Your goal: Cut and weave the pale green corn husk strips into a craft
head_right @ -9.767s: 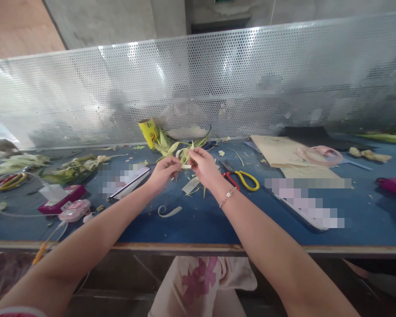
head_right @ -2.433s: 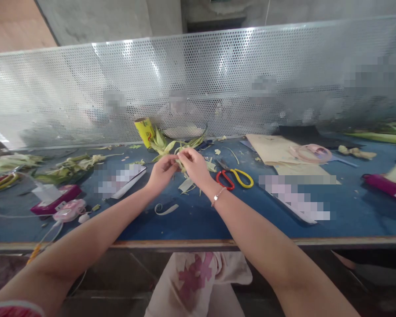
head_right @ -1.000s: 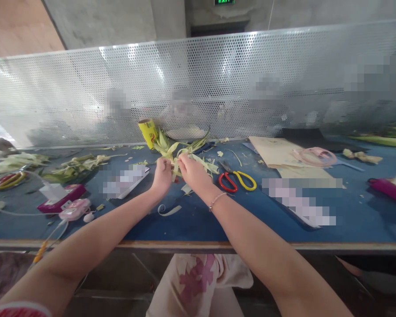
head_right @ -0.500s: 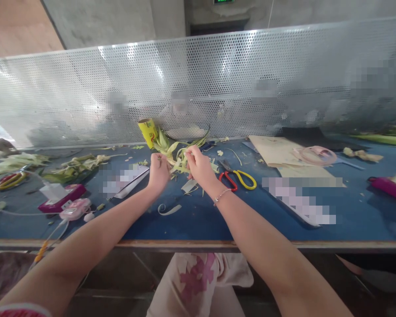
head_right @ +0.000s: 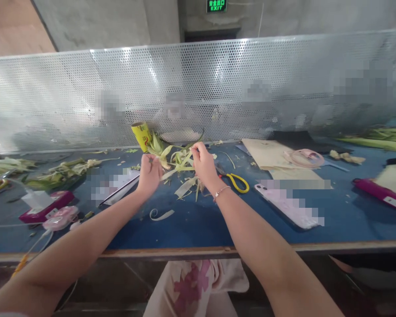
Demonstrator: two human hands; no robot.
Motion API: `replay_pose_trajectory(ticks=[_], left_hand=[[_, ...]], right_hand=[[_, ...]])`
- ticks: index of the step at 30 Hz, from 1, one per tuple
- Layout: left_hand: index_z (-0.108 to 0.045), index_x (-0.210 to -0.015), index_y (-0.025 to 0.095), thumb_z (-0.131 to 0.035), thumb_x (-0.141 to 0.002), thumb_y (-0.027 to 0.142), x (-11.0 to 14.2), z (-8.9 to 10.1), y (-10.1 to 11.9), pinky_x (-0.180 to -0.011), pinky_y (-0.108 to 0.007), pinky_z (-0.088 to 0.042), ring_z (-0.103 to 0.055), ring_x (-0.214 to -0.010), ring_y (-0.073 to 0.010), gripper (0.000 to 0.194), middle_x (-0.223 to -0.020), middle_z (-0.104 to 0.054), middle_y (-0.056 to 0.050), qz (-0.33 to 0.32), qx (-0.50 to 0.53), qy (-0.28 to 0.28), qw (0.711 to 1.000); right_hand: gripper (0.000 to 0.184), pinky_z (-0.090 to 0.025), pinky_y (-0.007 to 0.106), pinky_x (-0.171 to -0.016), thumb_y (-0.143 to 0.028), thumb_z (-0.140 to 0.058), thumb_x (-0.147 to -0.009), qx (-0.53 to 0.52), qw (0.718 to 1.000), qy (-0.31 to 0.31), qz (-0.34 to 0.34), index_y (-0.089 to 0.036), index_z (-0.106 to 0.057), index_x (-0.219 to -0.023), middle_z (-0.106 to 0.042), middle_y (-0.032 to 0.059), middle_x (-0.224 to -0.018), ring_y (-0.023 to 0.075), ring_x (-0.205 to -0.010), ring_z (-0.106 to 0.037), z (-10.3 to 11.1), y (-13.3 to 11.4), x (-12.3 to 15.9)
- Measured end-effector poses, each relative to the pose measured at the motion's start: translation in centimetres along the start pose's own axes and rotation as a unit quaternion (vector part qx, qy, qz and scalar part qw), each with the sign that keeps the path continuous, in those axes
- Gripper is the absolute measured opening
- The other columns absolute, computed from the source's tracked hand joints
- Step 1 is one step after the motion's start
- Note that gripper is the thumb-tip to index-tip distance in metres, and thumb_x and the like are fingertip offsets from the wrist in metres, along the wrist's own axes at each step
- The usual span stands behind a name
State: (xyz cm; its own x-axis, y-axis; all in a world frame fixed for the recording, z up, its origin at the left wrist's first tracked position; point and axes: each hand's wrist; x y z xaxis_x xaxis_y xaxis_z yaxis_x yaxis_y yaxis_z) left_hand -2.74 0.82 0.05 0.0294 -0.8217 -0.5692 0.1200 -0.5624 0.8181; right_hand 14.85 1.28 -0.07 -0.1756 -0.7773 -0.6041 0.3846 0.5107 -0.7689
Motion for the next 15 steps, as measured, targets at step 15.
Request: replay_pose_trajectory(ticks=[15], left_hand=[[-0.031,-0.085,0.024,-0.037,-0.094,0.025,-2.4,1.2,-1.4,-0.038,-0.019,-0.023,-0.029,-0.033,-0.0073,0.011,-0.043,-0.034,0.012,0.082,0.032,0.061,0.994]], right_hand=[[0.014,-0.028,0.024,-0.039,-0.038,-0.048,-0.09,-0.083,0.994,0.065,-0.024,-0.024,-0.049,-0.086,-0.04,-0.0083,-0.045,0.0086,-0.033,-0.037,-1.7,0.0,0.0]])
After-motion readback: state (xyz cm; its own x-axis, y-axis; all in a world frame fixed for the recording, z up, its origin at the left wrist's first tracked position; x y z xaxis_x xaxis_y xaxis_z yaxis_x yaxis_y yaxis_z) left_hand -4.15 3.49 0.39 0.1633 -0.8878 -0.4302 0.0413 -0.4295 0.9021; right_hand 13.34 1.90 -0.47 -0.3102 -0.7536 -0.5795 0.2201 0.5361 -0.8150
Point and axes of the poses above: each hand's wrist, its own x-axis away from the middle knuckle, its own z-axis out of the back of the hand, y = z × x
